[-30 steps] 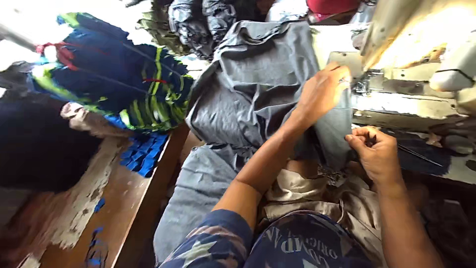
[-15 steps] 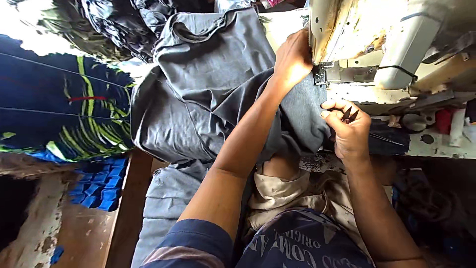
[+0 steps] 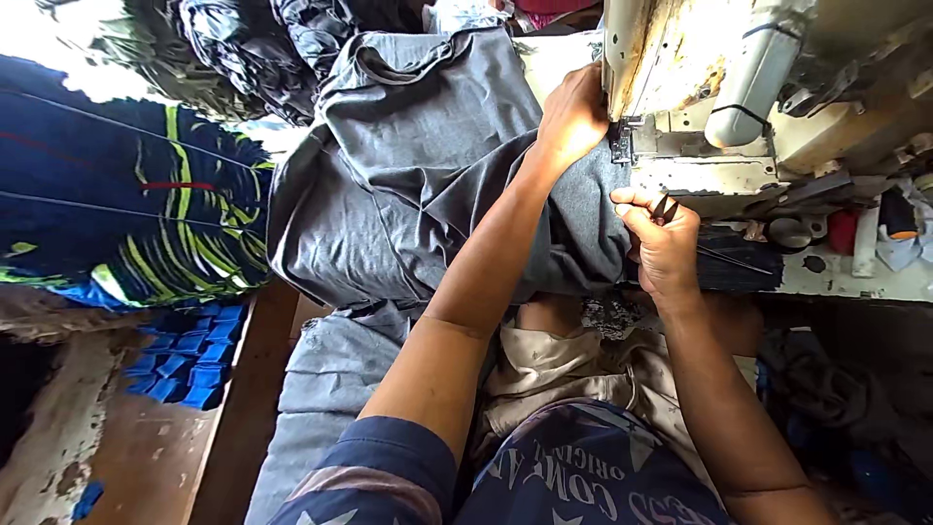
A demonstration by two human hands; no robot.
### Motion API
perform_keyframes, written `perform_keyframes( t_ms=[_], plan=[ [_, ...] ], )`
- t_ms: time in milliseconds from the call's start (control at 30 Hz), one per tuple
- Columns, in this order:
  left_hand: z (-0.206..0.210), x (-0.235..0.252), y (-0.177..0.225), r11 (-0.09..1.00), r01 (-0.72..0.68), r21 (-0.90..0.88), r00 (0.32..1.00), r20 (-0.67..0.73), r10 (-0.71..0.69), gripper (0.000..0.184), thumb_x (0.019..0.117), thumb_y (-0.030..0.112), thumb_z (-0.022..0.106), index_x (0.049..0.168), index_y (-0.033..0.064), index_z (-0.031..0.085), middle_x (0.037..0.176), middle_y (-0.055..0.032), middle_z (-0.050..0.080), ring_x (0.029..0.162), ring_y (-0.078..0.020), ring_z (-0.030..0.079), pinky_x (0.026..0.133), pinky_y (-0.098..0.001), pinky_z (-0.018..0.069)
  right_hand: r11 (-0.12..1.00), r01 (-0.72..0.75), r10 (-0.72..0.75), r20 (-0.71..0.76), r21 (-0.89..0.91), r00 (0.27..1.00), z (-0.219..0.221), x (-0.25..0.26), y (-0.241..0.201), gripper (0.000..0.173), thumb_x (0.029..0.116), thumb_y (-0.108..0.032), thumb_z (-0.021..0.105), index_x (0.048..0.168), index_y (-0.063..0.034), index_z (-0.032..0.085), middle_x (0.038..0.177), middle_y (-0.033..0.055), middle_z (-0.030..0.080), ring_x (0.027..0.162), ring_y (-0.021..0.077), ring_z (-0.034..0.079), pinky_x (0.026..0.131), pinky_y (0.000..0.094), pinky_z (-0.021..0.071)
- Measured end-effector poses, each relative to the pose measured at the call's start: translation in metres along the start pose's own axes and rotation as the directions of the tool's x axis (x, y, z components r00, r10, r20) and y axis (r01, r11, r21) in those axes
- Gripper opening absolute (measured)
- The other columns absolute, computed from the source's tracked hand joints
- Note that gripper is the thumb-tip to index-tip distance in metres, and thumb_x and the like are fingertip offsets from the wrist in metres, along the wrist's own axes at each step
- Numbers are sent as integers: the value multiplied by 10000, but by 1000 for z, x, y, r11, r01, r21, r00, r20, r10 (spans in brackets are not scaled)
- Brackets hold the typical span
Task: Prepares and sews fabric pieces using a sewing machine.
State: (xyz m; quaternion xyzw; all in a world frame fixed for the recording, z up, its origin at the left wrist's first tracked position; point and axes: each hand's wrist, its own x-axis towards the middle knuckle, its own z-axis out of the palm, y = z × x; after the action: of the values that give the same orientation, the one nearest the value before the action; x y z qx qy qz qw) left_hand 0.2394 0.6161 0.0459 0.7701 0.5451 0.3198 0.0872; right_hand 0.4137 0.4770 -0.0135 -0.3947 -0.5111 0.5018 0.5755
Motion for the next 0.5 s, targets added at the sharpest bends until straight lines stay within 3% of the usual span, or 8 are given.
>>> perform_keyframes(
  t_ms=[200,267,500],
  plan=[
    [0,-4,0,999,-52,-9,997,-49,51,277,901,178,624,1123,47,726,1192,-110,724,1213,-260,640,1019,-485,486,1000,18,-18,31,-17,999,-3,-2,-4,210,950,-8,661,1119,-67,770,880,40,718,526,51,499,451,198,419],
    [-1,-4,2,999,-36,7,998,-44,36,260,903,175,622,1102,46,727,1173,-114,725,1199,-271,645,1002,-489,494,1000,23,-23,21,19,1000,-1,2,-2,192,937,16,669,1092,-31,773,927,66,744,592,66,570,514,217,477],
    [-1,-1,4,996,82,34,997,-15,-81,354,884,193,660,1197,30,692,1285,-135,686,1275,-295,606,1037,-519,489,999,28,-27,34,-28,999,-3,6,-1,192,957,-27,674,1114,-70,777,963,41,757,614,50,595,531,211,493]
  ],
)
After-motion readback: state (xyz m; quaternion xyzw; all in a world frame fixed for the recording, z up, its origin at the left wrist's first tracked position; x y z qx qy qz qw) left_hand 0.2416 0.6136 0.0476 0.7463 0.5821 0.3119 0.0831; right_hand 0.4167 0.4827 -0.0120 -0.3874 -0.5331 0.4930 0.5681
